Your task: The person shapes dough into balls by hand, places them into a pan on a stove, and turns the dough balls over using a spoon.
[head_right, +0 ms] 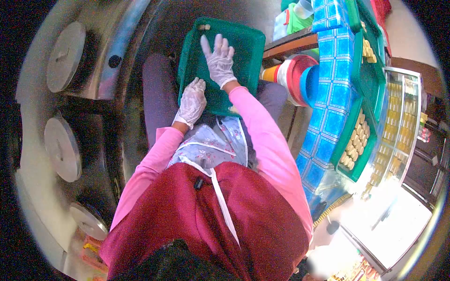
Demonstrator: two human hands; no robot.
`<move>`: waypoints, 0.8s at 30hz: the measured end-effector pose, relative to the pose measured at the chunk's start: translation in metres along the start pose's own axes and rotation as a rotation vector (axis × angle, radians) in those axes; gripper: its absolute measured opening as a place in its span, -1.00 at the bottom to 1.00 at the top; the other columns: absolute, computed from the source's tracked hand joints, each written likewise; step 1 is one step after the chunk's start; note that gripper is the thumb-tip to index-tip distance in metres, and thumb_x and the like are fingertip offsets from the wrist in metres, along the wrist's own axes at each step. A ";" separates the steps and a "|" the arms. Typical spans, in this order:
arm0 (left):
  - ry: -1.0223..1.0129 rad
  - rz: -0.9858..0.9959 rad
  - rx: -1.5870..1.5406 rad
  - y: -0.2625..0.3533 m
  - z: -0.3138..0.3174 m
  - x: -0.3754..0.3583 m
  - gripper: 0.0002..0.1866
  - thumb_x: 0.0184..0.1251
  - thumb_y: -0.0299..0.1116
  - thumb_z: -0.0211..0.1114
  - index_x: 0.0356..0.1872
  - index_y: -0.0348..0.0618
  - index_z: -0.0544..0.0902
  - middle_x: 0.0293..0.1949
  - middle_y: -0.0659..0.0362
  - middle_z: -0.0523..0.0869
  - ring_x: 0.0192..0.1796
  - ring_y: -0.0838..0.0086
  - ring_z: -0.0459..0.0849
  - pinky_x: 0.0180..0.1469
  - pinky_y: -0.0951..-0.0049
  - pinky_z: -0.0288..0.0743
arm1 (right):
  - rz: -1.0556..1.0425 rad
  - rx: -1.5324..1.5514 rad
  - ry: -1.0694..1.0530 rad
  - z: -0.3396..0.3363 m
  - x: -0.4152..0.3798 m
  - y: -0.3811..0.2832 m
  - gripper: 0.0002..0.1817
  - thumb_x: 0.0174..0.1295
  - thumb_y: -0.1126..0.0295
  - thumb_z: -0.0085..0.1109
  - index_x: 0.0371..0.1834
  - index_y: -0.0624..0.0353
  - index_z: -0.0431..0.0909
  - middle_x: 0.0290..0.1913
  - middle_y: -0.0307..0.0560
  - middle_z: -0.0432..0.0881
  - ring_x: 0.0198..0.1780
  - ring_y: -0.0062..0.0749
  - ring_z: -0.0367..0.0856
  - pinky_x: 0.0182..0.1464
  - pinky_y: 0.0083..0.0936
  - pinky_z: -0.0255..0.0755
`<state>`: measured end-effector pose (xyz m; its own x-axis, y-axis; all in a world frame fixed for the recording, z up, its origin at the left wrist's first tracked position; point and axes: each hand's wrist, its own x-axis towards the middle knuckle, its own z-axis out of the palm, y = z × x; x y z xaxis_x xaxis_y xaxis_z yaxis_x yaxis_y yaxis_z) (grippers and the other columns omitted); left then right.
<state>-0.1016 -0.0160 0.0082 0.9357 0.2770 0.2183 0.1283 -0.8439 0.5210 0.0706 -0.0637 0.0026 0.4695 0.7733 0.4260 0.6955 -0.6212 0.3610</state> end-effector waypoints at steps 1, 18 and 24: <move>-0.003 0.000 -0.011 0.003 -0.001 -0.005 -0.57 0.08 -0.58 0.13 0.03 -0.43 0.65 0.09 -0.15 0.69 0.25 0.01 0.59 0.35 0.17 0.42 | -0.049 0.062 -0.072 -0.002 -0.005 -0.003 -0.13 0.22 0.47 0.06 0.63 -0.15 -0.02 0.44 0.37 0.20 0.34 0.17 0.28 0.22 0.10 0.24; -0.111 0.015 0.244 0.017 -0.008 0.018 -0.45 0.29 -0.36 0.18 0.28 -0.44 0.47 0.40 -0.14 0.42 0.41 -0.24 0.34 0.39 -0.13 0.29 | 0.354 0.410 -0.162 -0.037 -0.047 0.018 -0.35 0.11 0.30 0.27 0.37 -0.34 0.47 0.44 0.21 0.24 0.39 0.26 0.15 0.33 0.16 0.05; -0.210 0.067 0.205 0.006 0.017 0.032 -0.18 0.40 0.06 0.19 0.55 -0.11 0.16 0.57 0.05 0.16 0.56 -0.31 -0.07 0.42 -0.47 -0.03 | 0.198 0.229 -0.414 -0.049 -0.088 0.024 -0.26 0.18 0.39 0.18 0.48 -0.42 0.31 0.48 0.38 0.19 0.38 0.30 0.21 0.30 0.20 0.14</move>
<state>-0.0657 -0.0203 0.0047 0.9891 0.1348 0.0598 0.1080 -0.9381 0.3291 0.0194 -0.1531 0.0139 0.7477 0.6583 0.0871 0.6514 -0.7526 0.0957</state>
